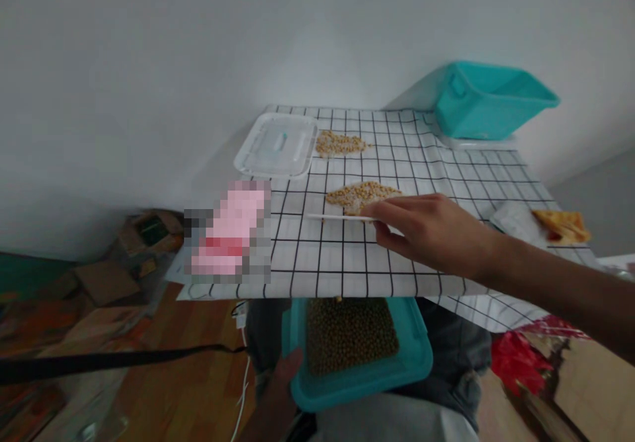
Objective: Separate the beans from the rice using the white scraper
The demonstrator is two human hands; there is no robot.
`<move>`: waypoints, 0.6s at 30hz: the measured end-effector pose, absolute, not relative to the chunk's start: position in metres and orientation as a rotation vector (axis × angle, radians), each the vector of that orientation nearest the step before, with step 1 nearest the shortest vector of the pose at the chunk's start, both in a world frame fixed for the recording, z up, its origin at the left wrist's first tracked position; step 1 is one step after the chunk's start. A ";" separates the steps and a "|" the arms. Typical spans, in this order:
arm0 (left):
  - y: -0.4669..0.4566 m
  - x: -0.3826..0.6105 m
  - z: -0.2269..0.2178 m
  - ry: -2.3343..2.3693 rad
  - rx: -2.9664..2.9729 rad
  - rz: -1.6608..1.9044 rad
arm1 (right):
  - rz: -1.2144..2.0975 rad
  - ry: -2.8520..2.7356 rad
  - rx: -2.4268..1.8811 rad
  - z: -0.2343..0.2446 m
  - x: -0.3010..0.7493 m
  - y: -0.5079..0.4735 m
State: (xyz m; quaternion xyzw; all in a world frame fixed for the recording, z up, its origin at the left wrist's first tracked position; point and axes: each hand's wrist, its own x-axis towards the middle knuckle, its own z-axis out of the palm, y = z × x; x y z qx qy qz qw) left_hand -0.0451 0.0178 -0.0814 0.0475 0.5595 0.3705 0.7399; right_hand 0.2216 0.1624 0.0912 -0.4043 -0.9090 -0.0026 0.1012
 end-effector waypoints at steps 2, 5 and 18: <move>0.015 -0.043 -0.082 1.238 0.145 0.826 | 0.009 -2.757 -1.140 0.091 0.220 0.159; 0.014 -0.037 -0.078 1.228 0.176 0.802 | 0.024 -2.811 -1.043 0.091 0.223 0.142; 0.020 -0.026 -0.077 1.127 0.161 0.814 | -0.135 -2.696 -1.208 0.086 0.242 0.147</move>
